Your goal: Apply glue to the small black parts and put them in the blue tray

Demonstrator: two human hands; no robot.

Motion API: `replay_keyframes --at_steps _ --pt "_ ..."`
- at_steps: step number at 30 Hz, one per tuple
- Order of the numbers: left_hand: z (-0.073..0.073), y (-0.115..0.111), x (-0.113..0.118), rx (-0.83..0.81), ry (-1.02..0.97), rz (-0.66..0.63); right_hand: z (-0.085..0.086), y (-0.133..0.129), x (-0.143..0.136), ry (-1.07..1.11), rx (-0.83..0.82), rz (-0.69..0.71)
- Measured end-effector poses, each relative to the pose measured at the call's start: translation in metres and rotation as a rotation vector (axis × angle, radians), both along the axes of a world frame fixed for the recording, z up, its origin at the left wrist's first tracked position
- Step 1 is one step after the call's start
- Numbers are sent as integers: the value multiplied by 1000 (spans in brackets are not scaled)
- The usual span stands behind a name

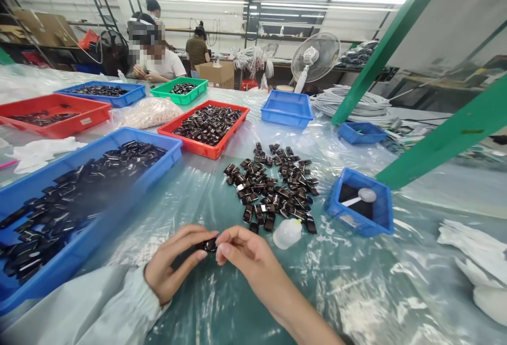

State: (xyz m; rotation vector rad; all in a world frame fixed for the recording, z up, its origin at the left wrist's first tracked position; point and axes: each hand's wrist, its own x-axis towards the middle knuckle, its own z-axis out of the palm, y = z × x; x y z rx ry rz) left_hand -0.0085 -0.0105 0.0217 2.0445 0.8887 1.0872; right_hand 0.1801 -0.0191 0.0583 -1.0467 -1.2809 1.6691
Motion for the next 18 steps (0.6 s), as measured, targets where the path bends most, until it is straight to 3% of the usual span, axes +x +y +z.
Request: replay_keyframes --at_steps 7,12,18 --pt "3 -3 0 -45 -27 -57 5 0 4 109 -168 48" --pt "2 -10 1 -24 38 -59 -3 3 8 94 -304 81" --pt "1 -8 3 100 45 4 -20 -6 13 36 -204 74"
